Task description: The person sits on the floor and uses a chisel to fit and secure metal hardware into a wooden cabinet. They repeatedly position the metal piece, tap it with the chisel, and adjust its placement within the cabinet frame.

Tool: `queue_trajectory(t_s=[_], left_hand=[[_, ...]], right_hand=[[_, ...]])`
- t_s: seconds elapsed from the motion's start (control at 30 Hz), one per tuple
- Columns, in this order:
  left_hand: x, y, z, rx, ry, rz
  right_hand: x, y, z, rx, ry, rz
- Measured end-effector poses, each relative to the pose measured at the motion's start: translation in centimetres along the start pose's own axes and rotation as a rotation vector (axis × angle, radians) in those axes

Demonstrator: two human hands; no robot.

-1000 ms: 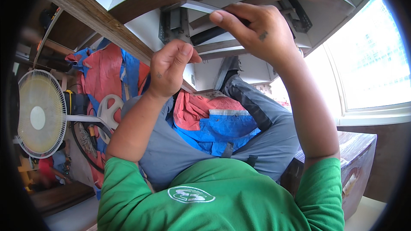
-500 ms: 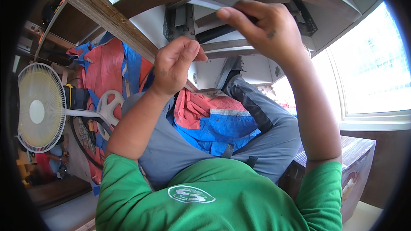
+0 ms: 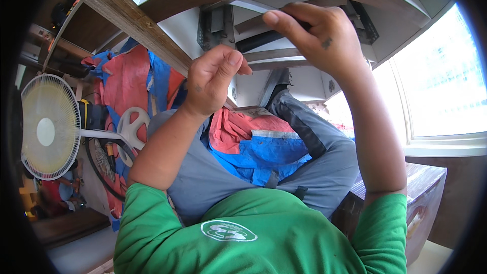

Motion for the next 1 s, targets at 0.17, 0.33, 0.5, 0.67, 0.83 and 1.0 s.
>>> queue_trajectory(t_s=[0.17,0.33,0.5,0.67,0.83,1.0], left_hand=[[0.3,0.2,0.0,-0.016,0.016,0.001],[0.7,0.1,0.0,0.003,0.036,0.01],[0.8,0.5,-0.1,-0.034,0.028,0.016],[1.1,0.7,0.0,-0.028,0.073,0.036],[1.5,0.6,-0.3,-0.126,0.036,0.16],[1.8,-0.1,-0.3,-0.107,0.048,0.149]], right_hand=[[-0.2,-0.1,0.0,-0.019,-0.058,-0.099],[0.1,0.1,0.1,0.025,0.016,-0.01],[-0.4,0.1,0.1,-0.091,-0.037,-0.123],[-1.3,0.2,0.3,0.005,-0.046,-0.021],[-2.2,1.0,0.3,-0.036,-0.119,-0.065],[-1.1,0.2,0.0,-0.004,0.032,-0.029]])
Point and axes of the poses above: each hand's wrist, its own z-axis towards the middle knuckle, its own y-axis out of the palm, x = y × z, the point moved 5 cm from there along z, towards the middle knuckle, and after that the axes turned 9 degrees about -z, right-handed, at the moved point
